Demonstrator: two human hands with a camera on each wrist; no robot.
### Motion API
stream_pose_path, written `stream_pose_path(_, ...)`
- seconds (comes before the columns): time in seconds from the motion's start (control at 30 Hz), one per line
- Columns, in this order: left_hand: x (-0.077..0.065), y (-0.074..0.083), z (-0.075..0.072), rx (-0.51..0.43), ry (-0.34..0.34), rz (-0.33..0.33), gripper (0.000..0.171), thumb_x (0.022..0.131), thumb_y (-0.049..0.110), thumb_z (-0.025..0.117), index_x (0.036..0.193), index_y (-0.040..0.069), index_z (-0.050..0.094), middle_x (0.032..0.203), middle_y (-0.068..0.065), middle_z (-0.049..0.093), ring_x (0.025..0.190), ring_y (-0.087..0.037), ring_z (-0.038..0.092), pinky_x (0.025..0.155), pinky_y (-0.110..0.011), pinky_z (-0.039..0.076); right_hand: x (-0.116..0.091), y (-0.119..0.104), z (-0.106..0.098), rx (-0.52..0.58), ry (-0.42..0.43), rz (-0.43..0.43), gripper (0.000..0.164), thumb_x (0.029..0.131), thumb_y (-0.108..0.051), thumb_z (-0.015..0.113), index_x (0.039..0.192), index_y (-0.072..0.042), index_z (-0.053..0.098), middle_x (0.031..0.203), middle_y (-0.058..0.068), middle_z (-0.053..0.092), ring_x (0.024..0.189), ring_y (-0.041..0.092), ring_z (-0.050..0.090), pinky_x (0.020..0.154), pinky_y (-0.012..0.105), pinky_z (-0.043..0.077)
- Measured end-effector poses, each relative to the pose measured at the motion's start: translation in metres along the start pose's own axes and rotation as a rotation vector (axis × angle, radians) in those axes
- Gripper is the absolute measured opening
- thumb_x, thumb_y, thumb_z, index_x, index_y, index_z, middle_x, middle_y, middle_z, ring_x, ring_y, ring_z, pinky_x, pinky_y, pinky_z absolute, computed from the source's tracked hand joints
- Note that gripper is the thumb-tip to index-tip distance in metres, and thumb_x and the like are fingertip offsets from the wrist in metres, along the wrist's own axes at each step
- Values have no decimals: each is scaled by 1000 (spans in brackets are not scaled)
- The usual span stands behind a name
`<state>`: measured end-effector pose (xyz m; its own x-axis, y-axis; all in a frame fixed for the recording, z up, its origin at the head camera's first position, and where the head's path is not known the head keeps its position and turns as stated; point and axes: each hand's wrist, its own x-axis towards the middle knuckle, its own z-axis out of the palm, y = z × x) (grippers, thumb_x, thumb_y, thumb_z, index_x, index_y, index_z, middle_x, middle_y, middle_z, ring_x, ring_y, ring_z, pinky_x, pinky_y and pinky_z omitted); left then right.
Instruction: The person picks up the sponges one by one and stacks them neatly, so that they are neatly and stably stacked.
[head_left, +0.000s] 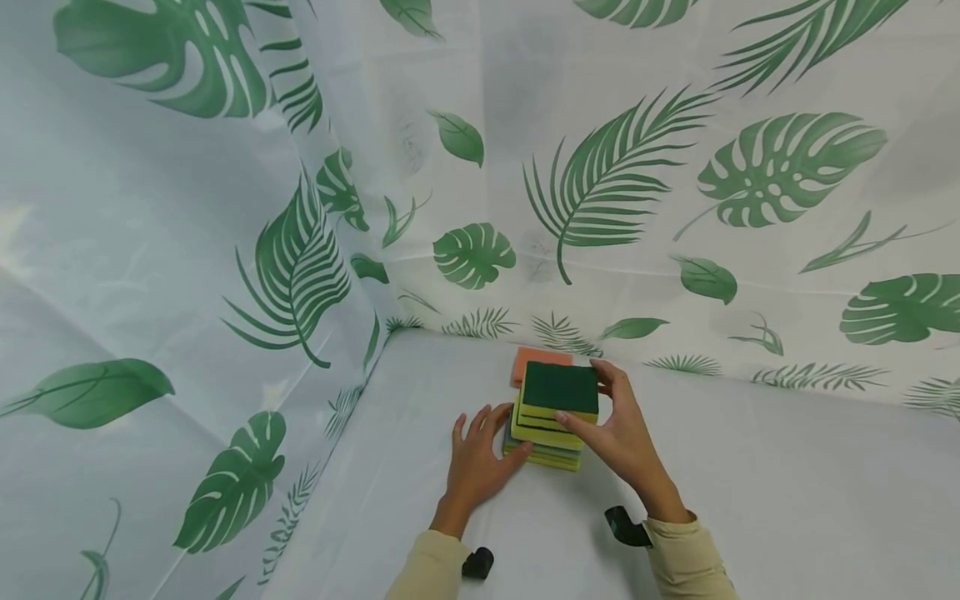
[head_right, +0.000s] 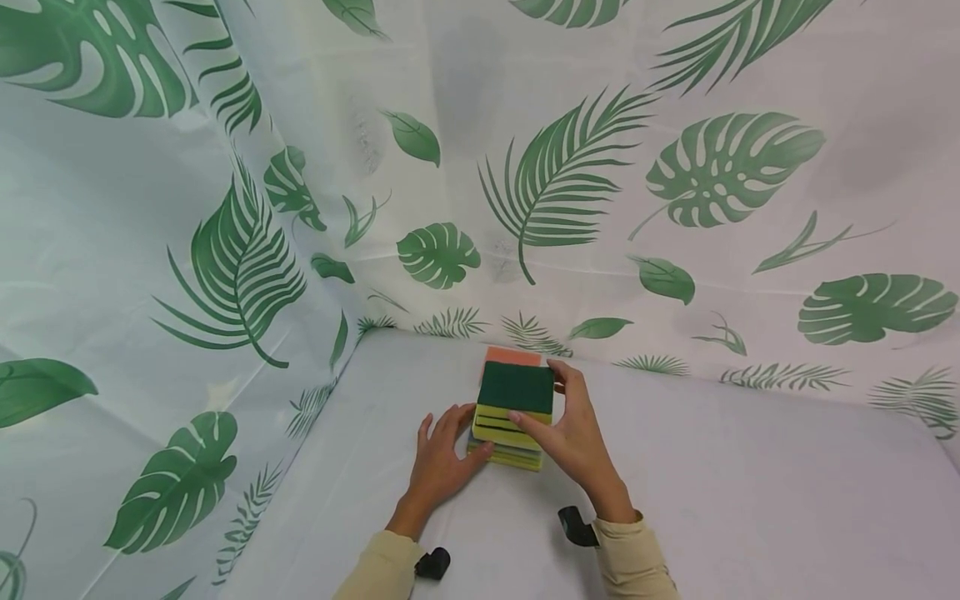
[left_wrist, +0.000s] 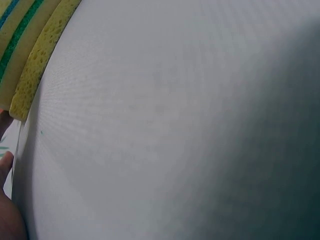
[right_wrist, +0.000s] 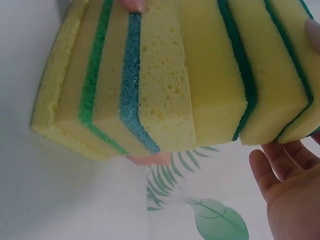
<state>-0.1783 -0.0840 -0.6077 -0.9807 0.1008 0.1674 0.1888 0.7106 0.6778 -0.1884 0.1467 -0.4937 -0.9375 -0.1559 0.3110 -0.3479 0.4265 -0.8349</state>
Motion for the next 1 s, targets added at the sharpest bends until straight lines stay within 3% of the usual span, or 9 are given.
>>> stream_pose_path(0.23,2,1,0,3,1,-5,78,98,73,59,159,28,48,156,6,58,155,-26,37,129,-58,6,1,1,-2,42,18,-52,83,94,-11,83,160,1,33,159,23,41,144,43,42,116,65,35)
stream_pose_path(0.33,2,1,0,-4,4,-7,77,98,73,60,159,28,48,156,7,58,155,-26,38,129,-58,6,3,3,-3,52,37,-72,68,103,-10,70,160,0,34,161,20,41,147,38,40,121,45,34)
stream_pose_path(0.43,2,1,0,-12,12,-5,77,97,72,61,159,28,48,155,6,59,154,-26,38,129,-58,7,5,6,-6,86,52,-70,56,110,-12,57,160,-3,35,162,17,41,148,35,39,117,26,31)
stream_pose_path(0.53,2,1,0,-11,17,-3,76,97,71,61,159,28,49,155,6,59,154,-27,39,129,-59,7,6,8,-10,113,59,-56,50,115,-15,48,161,-3,34,162,17,40,150,35,38,113,16,30)
stream_pose_path(0.9,1,-1,2,-11,23,11,76,98,71,61,158,28,49,155,7,59,153,-27,40,129,-59,8,17,23,-34,45,85,-9,50,119,-27,34,162,0,35,163,24,38,150,43,37,109,9,29)
stream_pose_path(1.0,1,-2,2,-9,22,10,76,98,71,62,158,28,49,155,7,59,154,-27,39,129,-59,7,19,28,-39,32,81,12,52,119,-30,32,163,0,34,164,25,36,150,45,36,120,26,32)
